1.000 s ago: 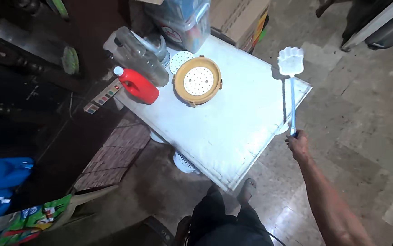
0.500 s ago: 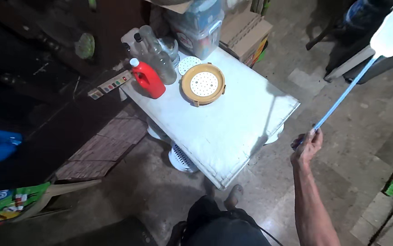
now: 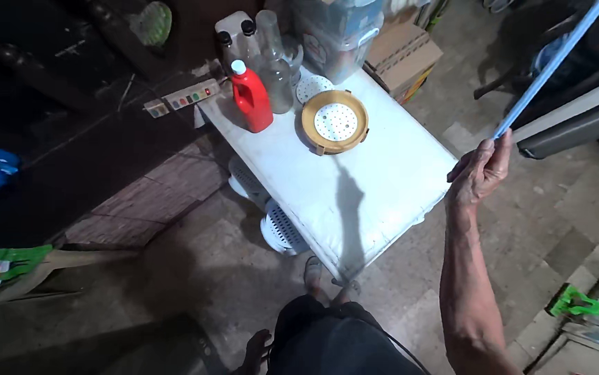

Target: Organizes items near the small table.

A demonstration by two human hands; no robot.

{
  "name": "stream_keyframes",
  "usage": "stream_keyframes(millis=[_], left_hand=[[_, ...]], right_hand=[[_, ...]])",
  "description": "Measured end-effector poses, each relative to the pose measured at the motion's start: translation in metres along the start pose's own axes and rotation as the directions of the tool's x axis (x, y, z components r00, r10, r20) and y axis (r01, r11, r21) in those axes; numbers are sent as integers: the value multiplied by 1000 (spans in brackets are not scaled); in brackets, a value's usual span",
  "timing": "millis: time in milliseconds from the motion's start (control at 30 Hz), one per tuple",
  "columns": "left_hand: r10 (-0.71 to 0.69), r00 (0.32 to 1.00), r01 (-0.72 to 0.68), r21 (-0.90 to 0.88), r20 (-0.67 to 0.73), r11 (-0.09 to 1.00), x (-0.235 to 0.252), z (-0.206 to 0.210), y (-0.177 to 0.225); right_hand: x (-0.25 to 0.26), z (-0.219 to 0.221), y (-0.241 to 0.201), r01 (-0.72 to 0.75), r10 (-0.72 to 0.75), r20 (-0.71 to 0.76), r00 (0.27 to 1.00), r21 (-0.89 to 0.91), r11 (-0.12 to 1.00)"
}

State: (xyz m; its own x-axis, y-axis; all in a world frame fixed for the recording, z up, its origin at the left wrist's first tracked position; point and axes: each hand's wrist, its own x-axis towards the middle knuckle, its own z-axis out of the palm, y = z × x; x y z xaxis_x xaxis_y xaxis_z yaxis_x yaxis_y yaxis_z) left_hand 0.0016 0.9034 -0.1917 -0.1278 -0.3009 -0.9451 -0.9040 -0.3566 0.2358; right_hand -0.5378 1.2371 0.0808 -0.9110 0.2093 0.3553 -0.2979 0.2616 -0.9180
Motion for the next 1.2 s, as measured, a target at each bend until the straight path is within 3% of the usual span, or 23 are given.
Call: stream_keyframes(millis=[167,400,600,700,800,867,933,1033,1200], left_hand=[[-16,1000,17,92,-19,996,3,-3,-14],[-6,1000,6,-26,-5,1000,-4,-5,12],[15,1000,-15,-60,2,998,2,-1,27],[37,999,-37,-32,4,999,13,0,25],[39,999,-39,16,-8,999,16,1,31],[45,999,-44,9,-9,999,14,-2,34],[36,999,-37,-30,-14,999,12,-5,38],[-5,1000,4,-77,-22,997,11,-13,39],[-33,999,32,-39,-17,999,9,-18,44]], right_hand=[[1,10,5,-3,3,-16,1000,22,1000],[4,2,-10,175,-176,25,984,28,984],[3,-11,-26,228,-217,-145,965,63,972],[-12,-4,-11,119,-117,-160,980,6,993],[-43,13,34,-161,167,-7,986,-324,932],[-59,29,78,-298,404,112,908,-505,810],[-68,42,110,-347,513,151,845,-574,742],[-82,43,114,-338,439,119,891,-474,813],[-69,13,93,-240,233,-55,971,-217,946]])
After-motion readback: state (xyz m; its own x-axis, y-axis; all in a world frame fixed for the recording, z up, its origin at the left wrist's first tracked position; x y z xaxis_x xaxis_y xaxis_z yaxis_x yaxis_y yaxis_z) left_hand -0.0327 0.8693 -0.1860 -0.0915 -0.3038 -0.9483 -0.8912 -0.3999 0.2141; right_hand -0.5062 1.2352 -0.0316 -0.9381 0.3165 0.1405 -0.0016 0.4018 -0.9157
